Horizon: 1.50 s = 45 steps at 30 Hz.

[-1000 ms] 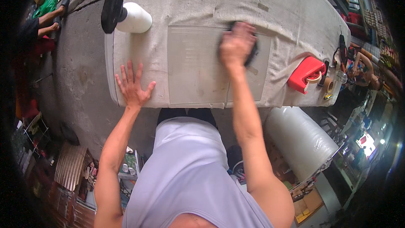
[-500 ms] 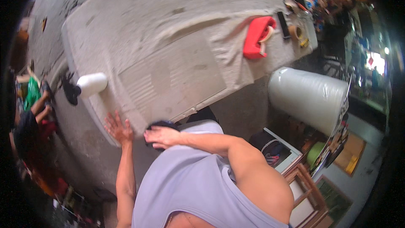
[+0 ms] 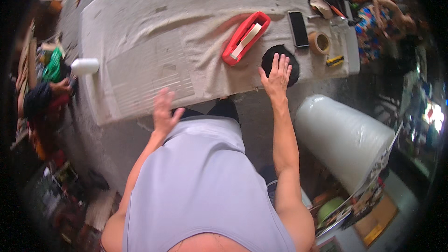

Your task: The person wipes a workbench surface with a cloth, then places a framed picture on the table. They lift the frame to inspect the edges and underside, then set it back down and continue wiping the table around it.

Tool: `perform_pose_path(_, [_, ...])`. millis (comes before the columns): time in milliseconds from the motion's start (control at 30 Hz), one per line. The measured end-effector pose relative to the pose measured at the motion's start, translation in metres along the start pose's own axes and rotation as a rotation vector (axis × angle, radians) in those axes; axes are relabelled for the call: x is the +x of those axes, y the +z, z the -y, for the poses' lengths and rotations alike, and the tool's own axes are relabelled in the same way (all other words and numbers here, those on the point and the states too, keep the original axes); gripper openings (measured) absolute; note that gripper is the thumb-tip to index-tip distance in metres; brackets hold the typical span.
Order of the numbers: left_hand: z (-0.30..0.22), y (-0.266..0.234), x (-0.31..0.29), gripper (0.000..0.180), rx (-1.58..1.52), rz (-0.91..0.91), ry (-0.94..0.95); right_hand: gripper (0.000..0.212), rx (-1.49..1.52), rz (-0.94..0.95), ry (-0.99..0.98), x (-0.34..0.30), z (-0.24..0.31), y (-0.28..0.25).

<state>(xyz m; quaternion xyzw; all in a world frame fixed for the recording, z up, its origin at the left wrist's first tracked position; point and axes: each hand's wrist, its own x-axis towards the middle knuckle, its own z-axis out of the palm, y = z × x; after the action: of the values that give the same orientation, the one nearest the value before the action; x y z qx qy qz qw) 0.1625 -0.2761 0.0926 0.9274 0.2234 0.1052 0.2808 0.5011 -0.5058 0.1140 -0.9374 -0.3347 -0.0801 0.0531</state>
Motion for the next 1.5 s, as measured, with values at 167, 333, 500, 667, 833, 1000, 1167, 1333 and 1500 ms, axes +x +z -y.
perform_pose_path(167, [-0.064,0.076,-0.007,0.079,0.106,0.235,0.166,0.047,0.434,0.206,-0.318,-0.056,0.066,0.005])
perform_pose_path(333, [-0.089,0.096,-0.004,0.094,0.167,0.344,0.069,0.077,0.365,0.433,-0.599,-0.108,0.097,0.047])
perform_pose_path(500, [-0.087,0.101,-0.024,0.093,0.181,0.348,0.075,0.08,0.405,0.474,-0.564,-0.129,0.092,0.038])
perform_pose_path(667, [-0.079,0.102,-0.032,0.067,-0.101,0.115,-0.189,0.069,0.356,0.36,-0.541,-0.13,0.101,0.032])
perform_pose_path(833, [-0.023,0.116,-0.033,0.05,-0.979,-0.259,-1.195,0.038,0.521,0.545,-0.384,-0.126,0.137,0.043])
perform_pose_path(1000, [-0.001,0.126,-0.026,0.04,-1.013,-0.494,-1.167,0.039,1.117,1.064,0.604,-0.125,0.181,0.07])
perform_pose_path(1167, [0.012,0.131,-0.045,0.032,-1.119,-0.632,-1.097,0.034,1.527,0.813,0.711,-0.158,0.205,0.107])
perform_pose_path(1333, [0.032,0.127,-0.064,0.029,-1.059,-0.523,-1.126,0.028,1.495,0.903,0.622,-0.162,0.193,0.103])
perform_pose_path(1500, [0.06,0.108,-0.081,0.031,-1.197,-0.726,-1.197,0.032,0.941,0.951,0.309,-0.18,0.152,0.134])
